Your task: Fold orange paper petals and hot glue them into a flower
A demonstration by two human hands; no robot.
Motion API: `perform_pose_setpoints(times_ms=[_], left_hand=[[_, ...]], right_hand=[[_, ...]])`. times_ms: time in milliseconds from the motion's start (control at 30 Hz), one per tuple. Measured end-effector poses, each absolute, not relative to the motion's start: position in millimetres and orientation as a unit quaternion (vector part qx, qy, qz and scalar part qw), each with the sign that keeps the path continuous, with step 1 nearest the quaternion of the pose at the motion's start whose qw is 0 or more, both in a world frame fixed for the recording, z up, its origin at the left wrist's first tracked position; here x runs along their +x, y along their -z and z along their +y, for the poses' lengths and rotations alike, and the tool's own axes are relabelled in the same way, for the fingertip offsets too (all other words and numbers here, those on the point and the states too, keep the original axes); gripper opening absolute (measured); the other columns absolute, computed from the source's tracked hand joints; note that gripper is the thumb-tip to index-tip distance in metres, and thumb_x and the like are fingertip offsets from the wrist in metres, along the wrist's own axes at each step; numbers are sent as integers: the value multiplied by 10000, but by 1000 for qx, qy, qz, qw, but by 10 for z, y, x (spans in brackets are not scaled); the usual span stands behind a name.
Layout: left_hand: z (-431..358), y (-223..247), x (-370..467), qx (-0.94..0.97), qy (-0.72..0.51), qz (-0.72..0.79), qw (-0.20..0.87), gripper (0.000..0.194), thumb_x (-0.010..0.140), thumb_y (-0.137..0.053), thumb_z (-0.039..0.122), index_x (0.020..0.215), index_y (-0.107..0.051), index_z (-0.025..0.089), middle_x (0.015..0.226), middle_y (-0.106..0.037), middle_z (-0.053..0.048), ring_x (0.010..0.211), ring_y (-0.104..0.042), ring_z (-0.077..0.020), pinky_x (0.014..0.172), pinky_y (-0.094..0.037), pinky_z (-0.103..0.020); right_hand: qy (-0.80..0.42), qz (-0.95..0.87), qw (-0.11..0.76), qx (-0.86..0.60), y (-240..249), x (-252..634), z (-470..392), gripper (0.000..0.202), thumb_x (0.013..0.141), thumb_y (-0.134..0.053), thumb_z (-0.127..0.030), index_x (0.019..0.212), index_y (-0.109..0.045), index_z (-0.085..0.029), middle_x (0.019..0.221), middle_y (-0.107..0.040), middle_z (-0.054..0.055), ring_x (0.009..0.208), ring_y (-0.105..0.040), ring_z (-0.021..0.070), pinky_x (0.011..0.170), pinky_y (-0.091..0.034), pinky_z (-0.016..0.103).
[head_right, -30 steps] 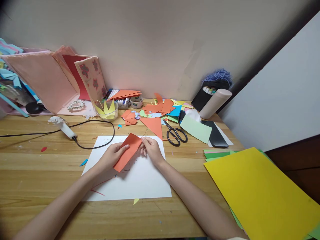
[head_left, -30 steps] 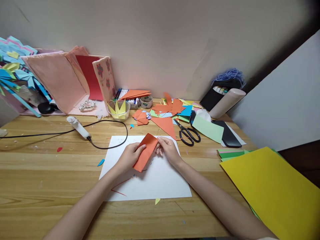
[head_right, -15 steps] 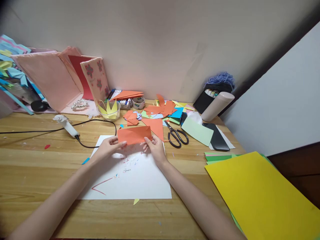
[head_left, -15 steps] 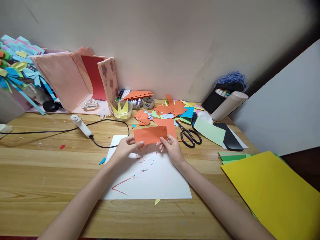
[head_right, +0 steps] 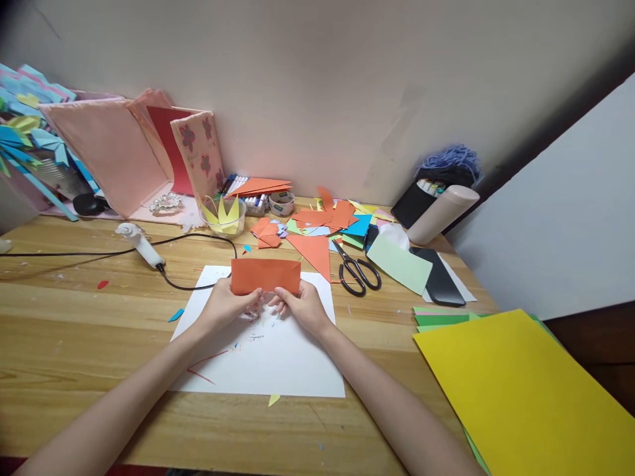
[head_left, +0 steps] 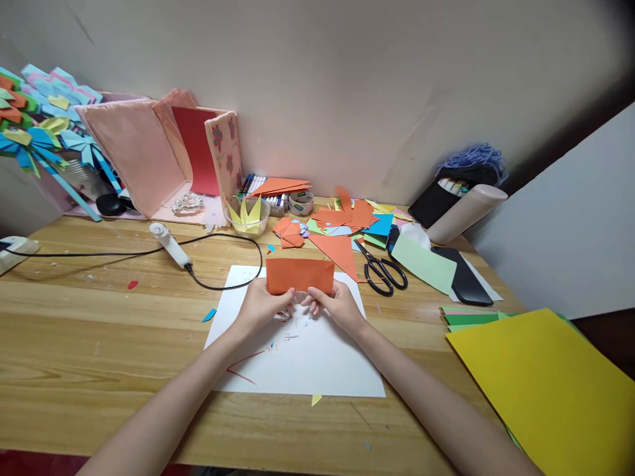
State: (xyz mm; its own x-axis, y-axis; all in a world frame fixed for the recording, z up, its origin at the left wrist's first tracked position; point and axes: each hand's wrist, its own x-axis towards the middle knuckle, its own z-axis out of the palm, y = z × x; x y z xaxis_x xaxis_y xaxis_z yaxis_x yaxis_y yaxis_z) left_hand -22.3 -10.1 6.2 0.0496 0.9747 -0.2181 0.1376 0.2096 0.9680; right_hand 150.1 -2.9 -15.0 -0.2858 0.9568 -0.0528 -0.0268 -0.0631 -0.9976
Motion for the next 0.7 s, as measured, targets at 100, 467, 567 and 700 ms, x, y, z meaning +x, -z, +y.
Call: perform_pose_setpoints(times_ms=[100, 467, 567, 700], left_hand=[[-51, -84, -301, 501, -395, 566, 522, 245, 623, -647, 344, 653, -616, 103, 577, -633, -44, 472, -585, -148, 433, -480, -248], [138, -133, -484, 464, -454, 583, 489, 283, 639, -650, 385, 691, -611, 110, 646, -652, -61, 580, -615, -156, 593, -489, -287], [-106, -393, -336, 547, -497, 510, 440, 316, 790, -498, 436, 739, -608, 144, 670, -622, -51, 624, -586, -148, 608, -470, -295], [-803, -863, -201, 636, -487, 461, 382, 391, 752, -470, 580, 886, -664, 267, 793, -644, -84, 789, -590, -223, 658, -479, -373]], right_hand=[[-576, -539, 427, -442, 125, 1506, -18, 354, 737, -608, -460, 682, -601, -110, 621, -669, 78, 444, -561, 103, 466, -468, 226], [-555, -523, 469, -445, 210, 1615, 48, 342, 757, -603, -433, 649, -623, -109, 605, -663, 77, 462, -583, 126, 472, -466, 236], [-551, -516, 478, -449, 207, 1617, 48, 332, 758, -607, -420, 645, -633, -109, 593, -659, 67, 458, -586, 129, 474, -466, 237], [-559, -504, 480, -451, 206, 1615, 52, 346, 765, -603, -411, 606, -647, -107, 540, -638, 56, 444, -573, 122, 464, -452, 225]])
